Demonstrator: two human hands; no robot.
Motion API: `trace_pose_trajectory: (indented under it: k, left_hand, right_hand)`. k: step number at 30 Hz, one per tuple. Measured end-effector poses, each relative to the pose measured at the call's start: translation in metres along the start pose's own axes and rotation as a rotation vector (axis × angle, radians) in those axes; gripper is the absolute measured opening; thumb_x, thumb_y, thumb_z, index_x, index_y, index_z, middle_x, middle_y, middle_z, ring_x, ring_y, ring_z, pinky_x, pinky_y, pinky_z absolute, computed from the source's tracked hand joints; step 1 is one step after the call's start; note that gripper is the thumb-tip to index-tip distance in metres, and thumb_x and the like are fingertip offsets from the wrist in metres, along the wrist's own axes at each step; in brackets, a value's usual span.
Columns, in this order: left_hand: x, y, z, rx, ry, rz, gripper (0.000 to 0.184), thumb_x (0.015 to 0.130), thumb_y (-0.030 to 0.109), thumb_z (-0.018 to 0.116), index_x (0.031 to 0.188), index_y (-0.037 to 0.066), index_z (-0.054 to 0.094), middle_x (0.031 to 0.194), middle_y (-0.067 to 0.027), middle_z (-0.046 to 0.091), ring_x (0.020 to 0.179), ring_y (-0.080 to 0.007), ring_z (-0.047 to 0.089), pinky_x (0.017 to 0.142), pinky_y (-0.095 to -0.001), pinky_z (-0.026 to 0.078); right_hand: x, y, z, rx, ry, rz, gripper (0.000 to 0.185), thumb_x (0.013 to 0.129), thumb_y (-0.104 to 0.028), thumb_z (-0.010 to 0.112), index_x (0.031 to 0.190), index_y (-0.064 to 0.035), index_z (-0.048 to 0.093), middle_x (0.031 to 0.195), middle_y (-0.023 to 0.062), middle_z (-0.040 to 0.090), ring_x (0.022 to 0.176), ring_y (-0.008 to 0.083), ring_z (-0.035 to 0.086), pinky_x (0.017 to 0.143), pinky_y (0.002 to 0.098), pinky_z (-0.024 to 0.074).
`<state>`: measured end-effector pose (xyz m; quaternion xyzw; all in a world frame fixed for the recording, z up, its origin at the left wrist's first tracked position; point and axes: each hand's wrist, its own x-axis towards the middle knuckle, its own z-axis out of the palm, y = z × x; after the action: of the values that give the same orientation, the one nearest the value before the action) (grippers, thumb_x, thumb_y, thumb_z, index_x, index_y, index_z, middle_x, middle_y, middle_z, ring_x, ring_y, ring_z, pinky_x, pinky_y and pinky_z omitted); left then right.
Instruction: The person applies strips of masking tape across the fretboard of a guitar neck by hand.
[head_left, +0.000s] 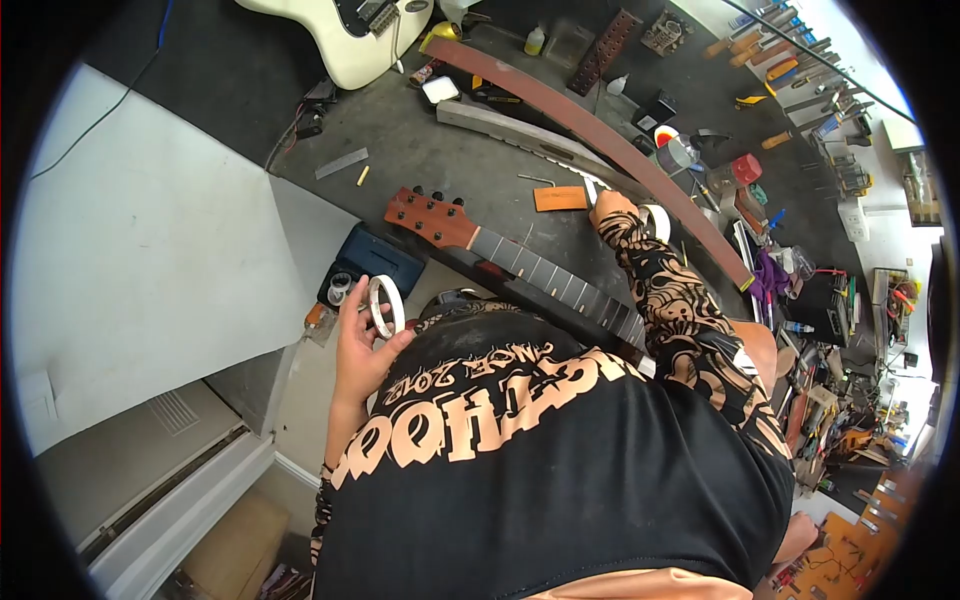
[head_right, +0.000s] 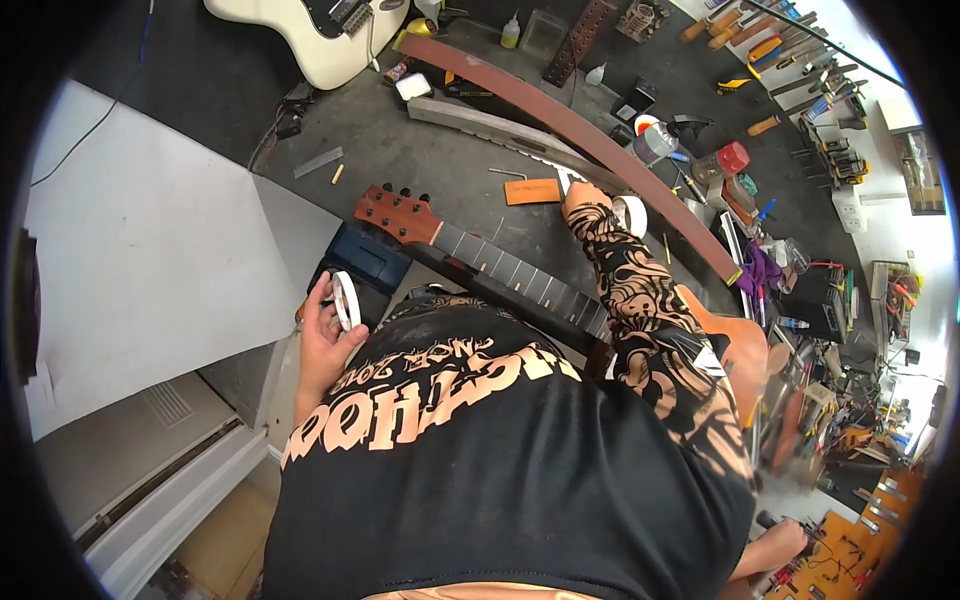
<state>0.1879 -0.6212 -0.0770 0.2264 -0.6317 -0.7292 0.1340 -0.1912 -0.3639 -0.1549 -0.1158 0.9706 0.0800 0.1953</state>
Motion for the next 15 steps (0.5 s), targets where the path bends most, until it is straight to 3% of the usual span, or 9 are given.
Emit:
trace_pose_trajectory:
  k: [5, 10, 15]
  left_hand:
    - [0.0, -0.002, -0.003, 0.043, -0.021, 0.007, 0.088, 0.076, 0.007, 0.078, 0.147, 0.004, 0.026, 0.139, -0.0152, 0.037, 0.118, -0.0239, 0.047, 0.093, -0.0345, 0.048]
    - [0.002, 0.001, 0.001, 0.006, -0.033, -0.032, 0.094, 0.075, 0.01, 0.08, 0.148, 0.004, 0.022, 0.132, -0.0192, 0.044, 0.116, -0.0246, 0.049, 0.095, -0.0351, 0.046]
    - [0.005, 0.004, -0.001, 0.028, -0.08, -0.076, 0.095, 0.076, 0.01, 0.079, 0.149, 0.004, 0.02, 0.137, -0.017, 0.041, 0.119, -0.0258, 0.049, 0.099, -0.0362, 0.042]
  right_hand:
    - [0.012, 0.004, 0.01, 0.068, -0.002, 0.067, 0.03, 0.083, -0.018, 0.062, 0.107, -0.0014, 0.068, 0.111, 0.0215, 0.066, 0.106, 0.0347, 0.064, 0.09, 0.043, 0.0523]
    - [0.009, 0.01, 0.001, 0.054, -0.006, -0.001, 0.027, 0.084, -0.014, 0.06, 0.106, -0.0004, 0.068, 0.109, 0.0215, 0.067, 0.103, 0.0334, 0.066, 0.087, 0.0422, 0.0535]
    - [0.004, 0.005, -0.003, 0.059, -0.025, -0.034, 0.026, 0.084, -0.013, 0.059, 0.106, -0.0003, 0.068, 0.109, 0.0212, 0.067, 0.102, 0.0329, 0.066, 0.087, 0.0421, 0.0537]
